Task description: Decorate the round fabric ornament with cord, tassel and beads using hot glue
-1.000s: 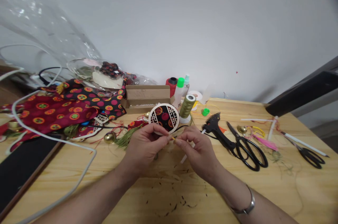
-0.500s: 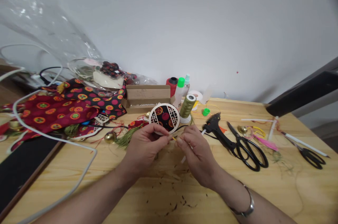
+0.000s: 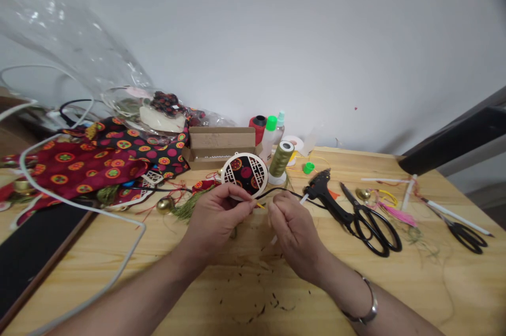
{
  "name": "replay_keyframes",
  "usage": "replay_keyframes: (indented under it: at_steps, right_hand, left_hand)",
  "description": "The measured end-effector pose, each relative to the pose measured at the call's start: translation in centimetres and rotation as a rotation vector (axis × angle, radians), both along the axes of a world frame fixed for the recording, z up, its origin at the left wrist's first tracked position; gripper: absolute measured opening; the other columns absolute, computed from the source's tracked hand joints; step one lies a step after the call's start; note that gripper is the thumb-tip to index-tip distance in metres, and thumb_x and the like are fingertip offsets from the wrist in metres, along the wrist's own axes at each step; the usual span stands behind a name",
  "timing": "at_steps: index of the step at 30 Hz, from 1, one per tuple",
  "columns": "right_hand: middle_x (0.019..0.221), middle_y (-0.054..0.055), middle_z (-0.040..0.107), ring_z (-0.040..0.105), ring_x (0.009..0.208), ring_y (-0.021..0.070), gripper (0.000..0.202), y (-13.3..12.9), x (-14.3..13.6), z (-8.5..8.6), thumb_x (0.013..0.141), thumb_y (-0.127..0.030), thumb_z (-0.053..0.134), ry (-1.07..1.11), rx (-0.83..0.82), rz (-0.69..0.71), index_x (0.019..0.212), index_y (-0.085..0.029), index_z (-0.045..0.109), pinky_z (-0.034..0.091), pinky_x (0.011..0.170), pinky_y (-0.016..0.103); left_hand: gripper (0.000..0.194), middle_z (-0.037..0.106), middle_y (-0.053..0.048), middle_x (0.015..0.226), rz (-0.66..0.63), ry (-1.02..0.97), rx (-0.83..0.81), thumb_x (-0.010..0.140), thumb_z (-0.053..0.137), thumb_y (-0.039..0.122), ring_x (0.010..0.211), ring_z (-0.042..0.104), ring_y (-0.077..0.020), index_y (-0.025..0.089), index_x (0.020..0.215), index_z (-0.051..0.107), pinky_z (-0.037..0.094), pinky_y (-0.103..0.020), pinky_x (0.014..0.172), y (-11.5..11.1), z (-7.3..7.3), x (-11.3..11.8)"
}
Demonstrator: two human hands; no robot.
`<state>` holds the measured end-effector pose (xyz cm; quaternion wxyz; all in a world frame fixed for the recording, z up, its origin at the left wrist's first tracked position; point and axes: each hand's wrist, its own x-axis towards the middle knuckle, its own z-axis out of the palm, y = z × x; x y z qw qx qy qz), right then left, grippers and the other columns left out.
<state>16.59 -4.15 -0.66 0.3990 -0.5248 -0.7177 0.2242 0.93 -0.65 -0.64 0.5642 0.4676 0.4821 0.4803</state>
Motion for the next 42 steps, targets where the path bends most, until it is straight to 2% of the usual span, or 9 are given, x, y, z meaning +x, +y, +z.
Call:
replay_keyframes:
  at_steps: [9, 11, 13, 14, 16, 19, 23, 35, 42]
  right_hand:
    - [0.057, -0.003, 0.038, 0.04, 0.06, 0.0139, 0.041, 0.5, 1.1, 0.3, 0.095, -0.026, 0.039, 0.142, 0.097, -0.221, 0.055, -0.022, 0.032, 0.032, 0.058, 0.028]
    - [0.058, -0.002, 0.043, 0.043, 0.063, 0.0144, 0.038, 0.8, 1.5, 0.3, 0.092, -0.028, 0.046, 0.189, 0.121, -0.272, 0.055, -0.021, 0.041, 0.035, 0.061, 0.028]
    - [0.069, 0.001, 0.055, 0.05, 0.071, 0.0159, 0.019, 1.2, 1.7, 0.1, 0.086, -0.025, 0.055, 0.233, 0.112, -0.296, 0.068, -0.019, 0.058, 0.039, 0.066, 0.029]
    - [0.077, 0.002, 0.06, 0.054, 0.076, 0.0169, 0.009, 1.3, 1.6, 0.0, 0.084, -0.023, 0.058, 0.255, 0.092, -0.286, 0.078, -0.019, 0.063, 0.041, 0.068, 0.029]
    - [0.084, 0.005, 0.066, 0.059, 0.081, 0.0185, 0.011, 1.5, 1.5, -0.2, 0.082, -0.022, 0.059, 0.298, 0.023, -0.227, 0.087, -0.02, 0.069, 0.044, 0.071, 0.03]
    - [0.078, 0.005, 0.07, 0.062, 0.079, 0.0193, 0.017, 1.4, 1.0, -0.3, 0.083, -0.025, 0.058, 0.335, -0.084, -0.116, 0.079, -0.02, 0.074, 0.047, 0.073, 0.031]
    - [0.073, 0.004, 0.07, 0.061, 0.072, 0.018, 0.017, 1.0, 0.6, 0.0, 0.081, -0.028, 0.062, 0.382, -0.213, -0.055, 0.074, -0.02, 0.075, 0.047, 0.069, 0.03]
    - [0.065, 0.001, 0.068, 0.056, 0.062, 0.0144, 0.017, 1.0, 0.2, 0.1, 0.073, -0.032, 0.067, 0.589, -0.47, -0.049, 0.071, -0.018, 0.076, 0.042, 0.061, 0.026]
    - [0.062, 0.0, 0.068, 0.054, 0.059, 0.0135, 0.013, 1.0, 0.0, 0.3, 0.068, -0.031, 0.072, 0.648, -0.511, -0.077, 0.067, -0.019, 0.076, 0.043, 0.058, 0.025]
  left_hand:
    - [0.015, 0.067, 0.003, 0.058, 0.036, -0.066, -0.008, 0.063, 0.079, 0.02, 0.056, 0.059, -0.0083, 0.017, 0.068, 0.066, 0.044, -0.017, 0.055, 0.4, 0.3, -0.4]
    - [0.014, 0.067, 0.003, 0.059, 0.029, -0.073, -0.017, 0.064, 0.079, 0.019, 0.056, 0.059, -0.0081, 0.017, 0.068, 0.066, 0.043, -0.017, 0.054, 0.3, 0.2, -0.4]
    - [0.013, 0.067, 0.003, 0.059, 0.015, -0.081, -0.018, 0.065, 0.078, 0.019, 0.057, 0.059, -0.008, 0.017, 0.068, 0.066, 0.043, -0.017, 0.055, 0.3, 0.1, -0.4]
    - [0.013, 0.067, 0.003, 0.059, 0.007, -0.083, -0.016, 0.065, 0.078, 0.019, 0.057, 0.059, -0.008, 0.017, 0.068, 0.066, 0.043, -0.017, 0.055, 0.3, 0.0, -0.4]
    - [0.013, 0.067, 0.004, 0.059, -0.005, -0.079, -0.008, 0.065, 0.078, 0.019, 0.057, 0.058, -0.0079, 0.018, 0.068, 0.066, 0.042, -0.017, 0.054, 0.2, 0.0, -0.4]
    - [0.012, 0.067, 0.004, 0.06, -0.011, -0.052, -0.004, 0.065, 0.079, 0.019, 0.057, 0.058, -0.0079, 0.018, 0.067, 0.066, 0.042, -0.017, 0.054, 0.2, 0.0, -0.4]
    - [0.012, 0.065, 0.004, 0.059, -0.009, -0.004, 0.0, 0.064, 0.078, 0.02, 0.055, 0.056, -0.008, 0.018, 0.065, 0.067, 0.041, -0.017, 0.051, 0.1, 0.0, -0.4]
    - [0.011, 0.064, 0.004, 0.058, -0.006, -0.014, -0.008, 0.064, 0.077, 0.02, 0.054, 0.053, -0.0074, 0.018, 0.064, 0.066, 0.04, -0.016, 0.05, 0.1, 0.1, -0.3]
    - [0.012, 0.063, 0.004, 0.056, -0.004, 0.014, -0.002, 0.062, 0.078, 0.022, 0.052, 0.053, -0.0087, 0.017, 0.063, 0.066, 0.039, -0.018, 0.048, 0.1, 0.2, -0.2]
